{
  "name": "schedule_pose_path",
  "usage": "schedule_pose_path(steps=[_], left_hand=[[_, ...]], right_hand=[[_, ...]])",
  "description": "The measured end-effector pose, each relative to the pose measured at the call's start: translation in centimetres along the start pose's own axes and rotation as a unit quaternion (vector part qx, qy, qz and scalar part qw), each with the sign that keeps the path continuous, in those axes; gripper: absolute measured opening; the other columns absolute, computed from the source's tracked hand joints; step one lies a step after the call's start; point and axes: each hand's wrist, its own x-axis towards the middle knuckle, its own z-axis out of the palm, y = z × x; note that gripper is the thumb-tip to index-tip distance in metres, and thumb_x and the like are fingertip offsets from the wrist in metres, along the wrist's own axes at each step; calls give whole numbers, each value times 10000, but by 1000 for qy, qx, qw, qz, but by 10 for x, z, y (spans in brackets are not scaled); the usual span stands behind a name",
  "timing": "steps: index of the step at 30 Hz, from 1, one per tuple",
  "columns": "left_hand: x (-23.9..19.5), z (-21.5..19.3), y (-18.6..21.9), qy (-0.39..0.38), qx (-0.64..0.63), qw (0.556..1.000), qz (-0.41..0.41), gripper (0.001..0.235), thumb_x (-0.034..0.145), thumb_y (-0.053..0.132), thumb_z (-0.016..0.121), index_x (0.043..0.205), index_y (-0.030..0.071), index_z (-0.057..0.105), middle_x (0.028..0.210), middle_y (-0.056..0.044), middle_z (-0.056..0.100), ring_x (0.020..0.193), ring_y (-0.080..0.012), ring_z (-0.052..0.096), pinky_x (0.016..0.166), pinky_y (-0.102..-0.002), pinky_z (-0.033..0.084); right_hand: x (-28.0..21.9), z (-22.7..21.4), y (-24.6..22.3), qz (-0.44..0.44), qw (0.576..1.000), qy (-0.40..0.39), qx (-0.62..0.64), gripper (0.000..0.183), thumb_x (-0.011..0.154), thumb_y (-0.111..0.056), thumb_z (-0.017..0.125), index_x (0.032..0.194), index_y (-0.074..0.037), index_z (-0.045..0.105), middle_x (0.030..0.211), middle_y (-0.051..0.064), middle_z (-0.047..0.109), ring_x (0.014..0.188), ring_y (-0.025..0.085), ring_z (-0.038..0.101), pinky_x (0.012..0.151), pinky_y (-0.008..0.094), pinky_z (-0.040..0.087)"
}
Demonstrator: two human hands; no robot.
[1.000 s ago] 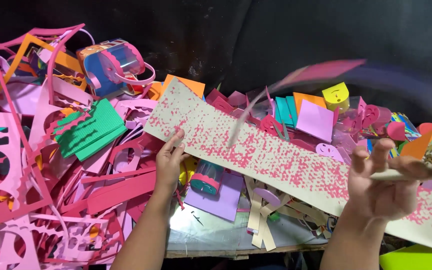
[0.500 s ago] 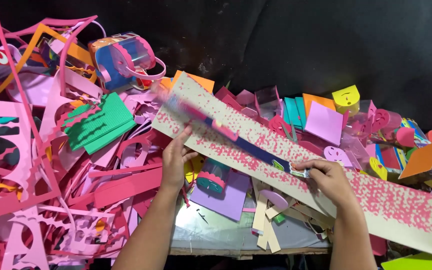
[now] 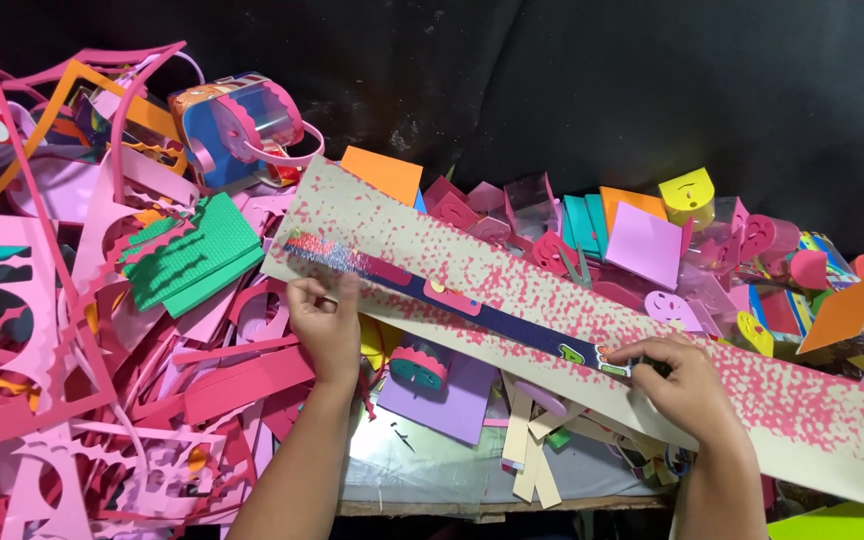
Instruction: Assembling small decorative boxes from foam pieces using glue and cutting patterned paper with scissors.
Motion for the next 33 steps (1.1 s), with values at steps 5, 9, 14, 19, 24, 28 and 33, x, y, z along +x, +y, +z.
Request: schedule_pose_path(steps=[5,9,14,19,24,28,33], left_hand=[[-2,-1,29,45,20,999,-11,557,786,290,909,927,212,376,743,77,431,544,-21,341,486,-166,286],[0,-4,38,57,28,997,47,476,898,179,794,954,159,322,834,12,337,598,-83,273,528,-261,261],[2,-6,52,50,-25,988,143,442,911,-5,694,1206,90,379,1243,-120,417,1215,-259,439,1123,-406,354],[8,-16,37,31,-23,978,207,488,895,33,779,1285,103,494,1283,-112,468,1270,-219,421,1161,-423,280],[20,-20,38,65,-58,985,147,319,926,29,727,1177,97,544,1187,-75,495,1185,-180,454,1112,-385,345],[17,-20,51,78,10,986,147,393,947,27,694,1300,73,530,1320,-186,527,1346,-314,460,1156,-477,300],[17,-15,30,88,-30,987,129,782,943,7,728,1556,180,274,1582,-274,289,1526,-357,232,1252,-533,191]], right_hand=[[-14,-6,-13,-92,994,10,-57,292,739,-104,708,925,-226,898,816,59,839,887,286,723,908,442,520],[-32,11,1,-176,932,-13,-316,682,645,-660,788,1241,-353,662,1472,-1,510,1398,215,438,1221,688,146],[-18,24,17,-240,899,55,-362,600,716,-287,693,1304,-262,575,1456,-21,553,1355,162,530,1148,707,329],[48,20,25,-292,827,396,-271,428,970,11,626,1290,-231,774,1361,19,750,1309,276,657,1280,498,143],[101,45,9,-310,791,460,-258,525,867,-19,658,1316,-265,772,1396,54,716,1354,381,586,1175,539,225],[102,86,30,-292,854,354,-245,748,689,8,481,1344,-275,705,1342,36,659,1286,388,583,1040,543,393],[101,109,64,-235,885,331,-229,754,707,-40,465,1385,-285,686,1424,90,591,1301,347,580,1057,579,398]])
